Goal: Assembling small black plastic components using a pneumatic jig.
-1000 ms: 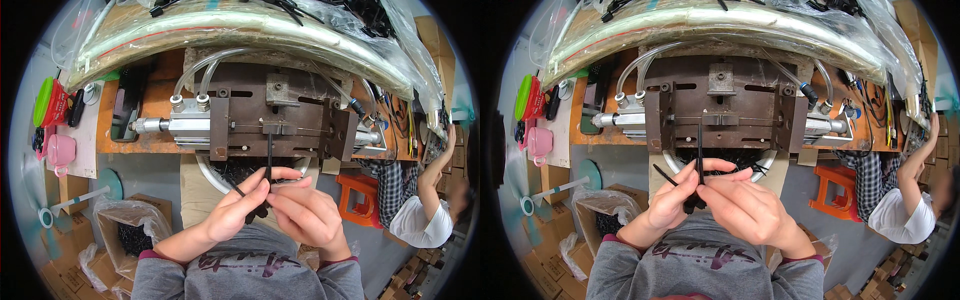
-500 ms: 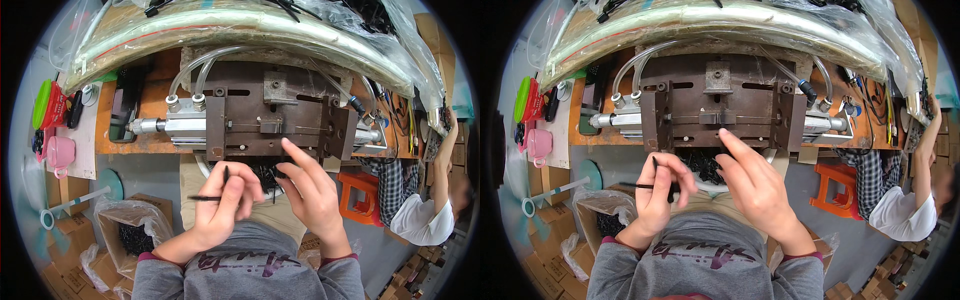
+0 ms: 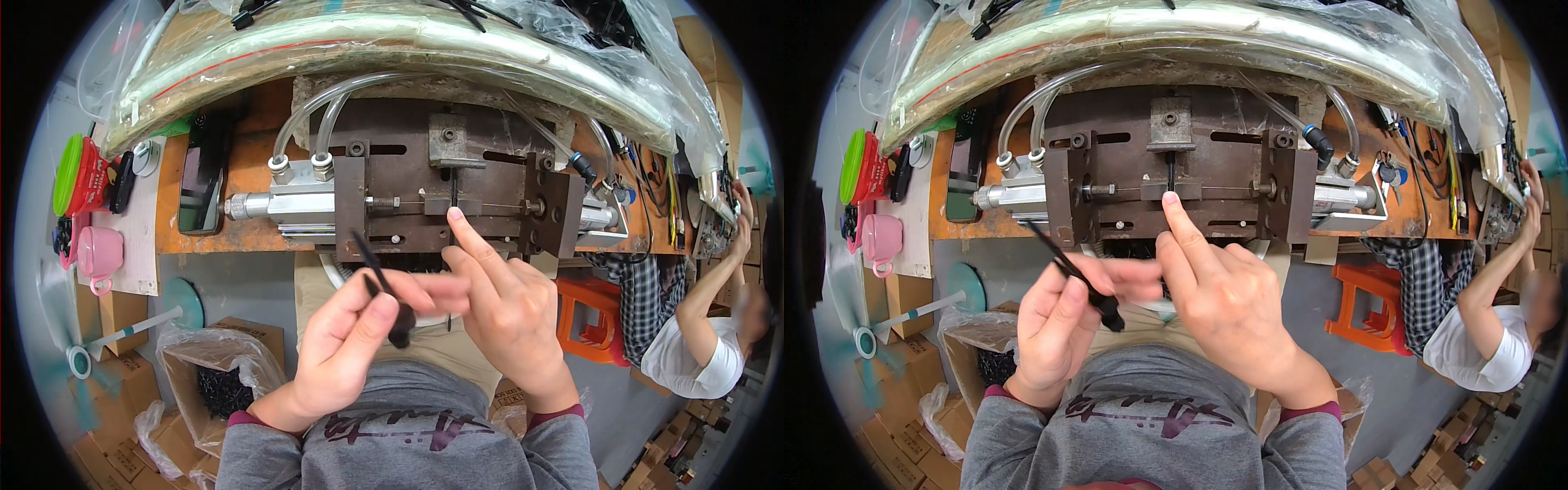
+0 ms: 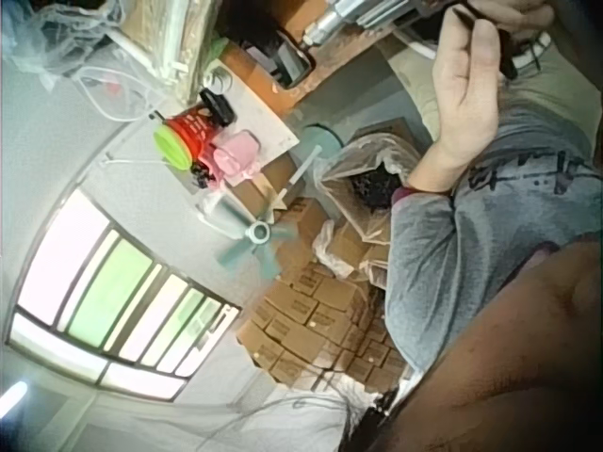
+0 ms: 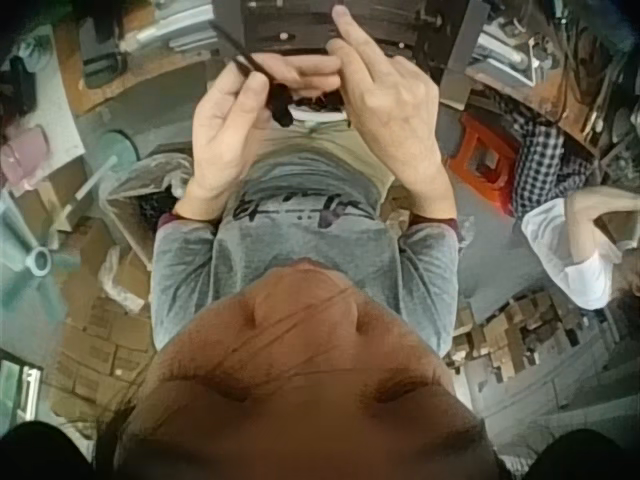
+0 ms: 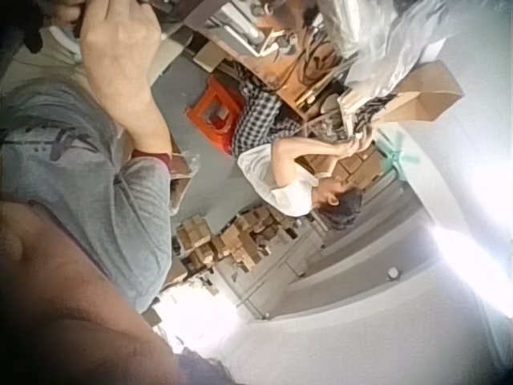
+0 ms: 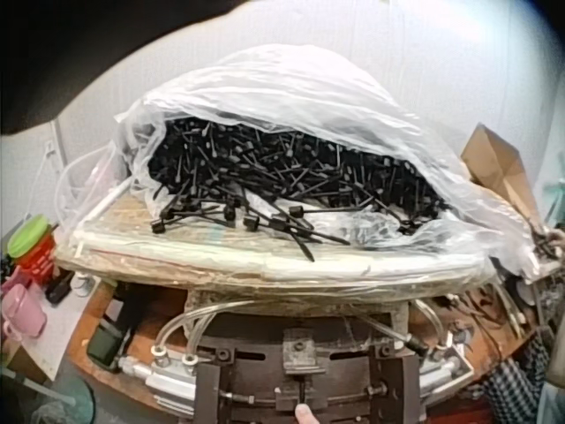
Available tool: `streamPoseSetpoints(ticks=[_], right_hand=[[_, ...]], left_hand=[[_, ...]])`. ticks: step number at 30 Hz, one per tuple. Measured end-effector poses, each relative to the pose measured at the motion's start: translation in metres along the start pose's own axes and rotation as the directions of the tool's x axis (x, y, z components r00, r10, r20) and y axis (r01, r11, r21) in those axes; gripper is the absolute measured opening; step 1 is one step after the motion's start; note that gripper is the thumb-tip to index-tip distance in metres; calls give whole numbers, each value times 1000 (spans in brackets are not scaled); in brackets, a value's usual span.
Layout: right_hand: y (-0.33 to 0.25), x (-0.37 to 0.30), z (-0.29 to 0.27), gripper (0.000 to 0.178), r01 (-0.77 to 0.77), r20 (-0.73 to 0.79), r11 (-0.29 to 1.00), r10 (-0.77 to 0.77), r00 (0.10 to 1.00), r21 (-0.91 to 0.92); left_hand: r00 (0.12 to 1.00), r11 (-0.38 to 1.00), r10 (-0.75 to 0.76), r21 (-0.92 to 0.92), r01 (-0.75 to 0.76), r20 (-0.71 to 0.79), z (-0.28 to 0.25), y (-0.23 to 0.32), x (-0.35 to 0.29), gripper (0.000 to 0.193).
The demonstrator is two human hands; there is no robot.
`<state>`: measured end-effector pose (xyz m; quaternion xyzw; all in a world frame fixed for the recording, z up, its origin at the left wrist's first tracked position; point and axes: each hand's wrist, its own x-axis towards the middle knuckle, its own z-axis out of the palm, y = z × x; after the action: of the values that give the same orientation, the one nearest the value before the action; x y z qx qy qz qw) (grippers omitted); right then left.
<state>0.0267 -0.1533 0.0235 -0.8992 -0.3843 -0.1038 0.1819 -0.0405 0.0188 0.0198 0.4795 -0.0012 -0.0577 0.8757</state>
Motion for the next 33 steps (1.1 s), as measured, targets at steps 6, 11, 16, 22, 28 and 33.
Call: streamPoseSetpoints(ticks=[6, 11, 16, 22, 28, 33], right_hand=[[-7, -15, -3, 31, 235, -310, 942, -156, 938, 238], [-12, -21, -7, 34, 249, -239, 912, -175, 955, 325], [0, -19, -3, 26, 17, -260, 965, 53, 964, 262], [-1, -10, 13, 22, 6, -84, 998, 0, 996, 70], [-5, 0, 12, 20, -30, -87, 999, 26, 996, -45], [-5, 3, 4, 19, 27, -35, 995, -30, 999, -98]], left_hand=[[988, 987, 113, 103, -124, 105, -7, -7, 4, 20], [989, 990, -143, 4, 143, 41, 14, -4, 4, 24], [992, 920, 112, 384, -79, -65, 5, -7, 1, 36], [998, 972, 58, 229, -62, 22, -7, 3, -3, 32], [999, 991, 15, 135, -20, 37, -10, -2, 3, 26], [970, 966, -241, 93, 242, -23, 0, 19, 1, 31]])
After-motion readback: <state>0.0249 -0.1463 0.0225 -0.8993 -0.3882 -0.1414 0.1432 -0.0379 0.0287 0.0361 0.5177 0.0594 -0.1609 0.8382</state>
